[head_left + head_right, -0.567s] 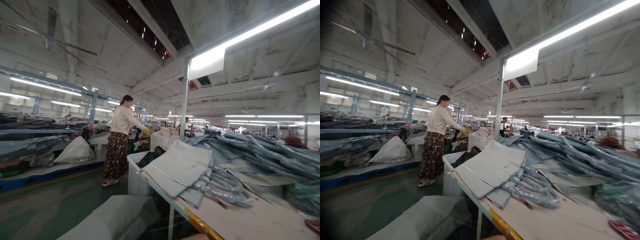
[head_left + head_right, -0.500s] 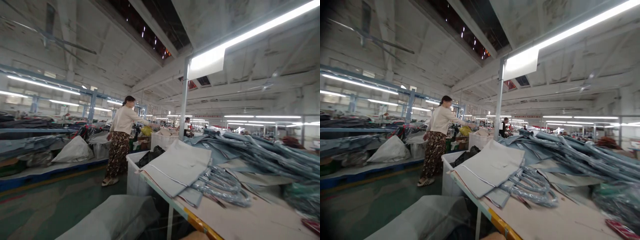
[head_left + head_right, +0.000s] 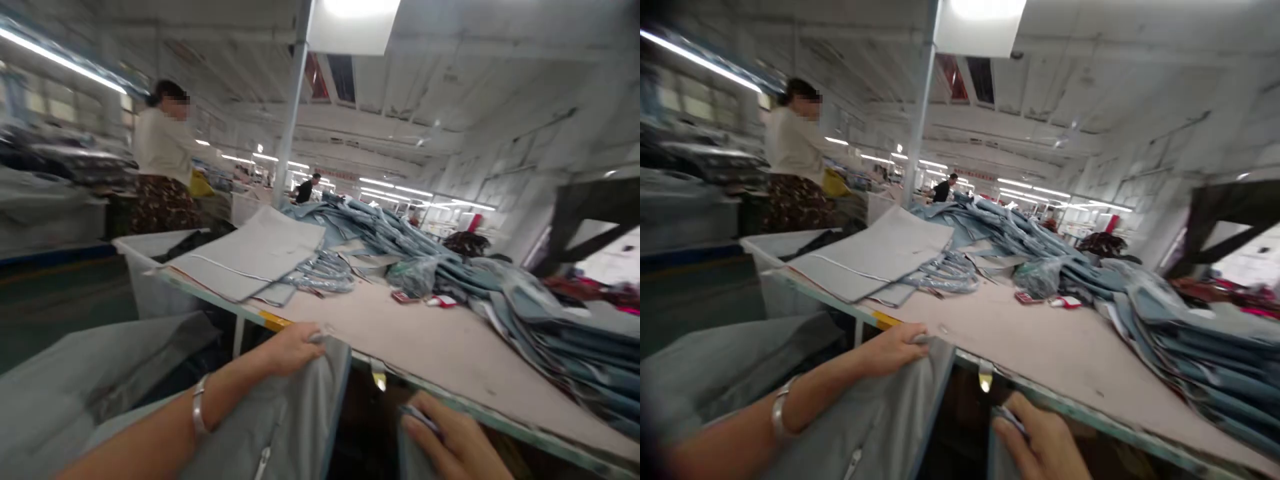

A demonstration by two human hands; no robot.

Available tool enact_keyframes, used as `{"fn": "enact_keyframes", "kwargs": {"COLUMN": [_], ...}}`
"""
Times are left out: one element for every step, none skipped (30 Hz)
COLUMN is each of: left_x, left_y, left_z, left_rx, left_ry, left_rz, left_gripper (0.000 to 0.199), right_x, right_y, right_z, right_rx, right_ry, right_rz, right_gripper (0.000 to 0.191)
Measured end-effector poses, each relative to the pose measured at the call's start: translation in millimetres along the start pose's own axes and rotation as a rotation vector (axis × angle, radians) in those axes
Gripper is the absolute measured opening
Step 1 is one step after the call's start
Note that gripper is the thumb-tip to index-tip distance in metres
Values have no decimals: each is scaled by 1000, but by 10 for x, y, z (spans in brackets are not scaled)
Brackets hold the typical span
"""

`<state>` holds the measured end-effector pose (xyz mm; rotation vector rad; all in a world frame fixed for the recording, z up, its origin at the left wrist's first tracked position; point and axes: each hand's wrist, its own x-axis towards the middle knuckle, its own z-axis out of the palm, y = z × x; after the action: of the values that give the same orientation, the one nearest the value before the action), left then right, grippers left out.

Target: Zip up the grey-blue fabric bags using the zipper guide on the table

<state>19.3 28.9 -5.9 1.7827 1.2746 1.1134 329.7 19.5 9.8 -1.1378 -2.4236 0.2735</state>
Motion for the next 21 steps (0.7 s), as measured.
{"fn": "enact_keyframes", "kwargs": {"left_x": [-2, -11, -23, -34, -42, -43, -37, -25, -8, 11, 31, 50, 68, 83, 95, 106, 115, 122, 128, 132, 135], "left_y": [-58, -115, -171, -221, -267, -308, -344, -375, -400, -417, -425, -422, -408, -382, -348, -306, -261, -216, -176, -143, -117], "left_z": [50, 98, 142, 181, 214, 242, 263, 280, 291, 297, 298, 296, 290, 283, 278, 276, 279, 290, 309, 335, 367], "left_rx": [-34, -73, -115, -156, -196, -229, -256, -277, -293, -304, -311, -312, -303, -283, -257, -204, -116, -1, 124, 242, 338], "left_ry": [-19, -42, -68, -97, -122, -144, -165, -187, -213, -243, -272, -299, -319, -326, -322, -309, -282, -245, -203, -164, -132], "left_rz": [7, 8, 0, -20, -51, -90, -130, -165, -188, -199, -200, -197, -193, -188, -184, -168, -130, -74, -7, 56, 108], "left_gripper": [7, 11, 16, 20, 24, 29, 33, 37, 40, 43, 44, 45, 44, 42, 36, 29, 21, 14, 11, 15, 20], "right_x": [-20, -12, 14, 48, 83, 113, 138, 156, 169, 177, 184, 189, 194, 198, 203, 207, 212, 216, 222, 228, 234], "right_y": [-9, -23, -38, -48, -52, -48, -35, -13, 16, 51, 89, 127, 165, 199, 228, 251, 268, 279, 284, 285, 283], "right_z": [-17, -19, -16, -15, -20, -32, -47, -61, -67, -63, -46, -18, 17, 54, 86, 111, 125, 130, 126, 117, 106], "right_rx": [23, 50, 80, 111, 144, 171, 190, 203, 214, 229, 250, 278, 309, 337, 360, 375, 383, 383, 375, 363, 350], "right_ry": [-52, -76, -80, -78, -79, -84, -91, -98, -105, -111, -115, -116, -114, -111, -106, -104, -109, -117, -126, -133, -139], "right_rz": [9, 21, 36, 49, 63, 76, 89, 98, 106, 114, 124, 134, 145, 156, 164, 172, 178, 181, 181, 179, 175], "right_gripper": [44, 43, 42, 42, 42, 41, 41, 41, 41, 41, 41, 41, 40, 39, 37, 36, 35, 35, 34, 34, 33]}}
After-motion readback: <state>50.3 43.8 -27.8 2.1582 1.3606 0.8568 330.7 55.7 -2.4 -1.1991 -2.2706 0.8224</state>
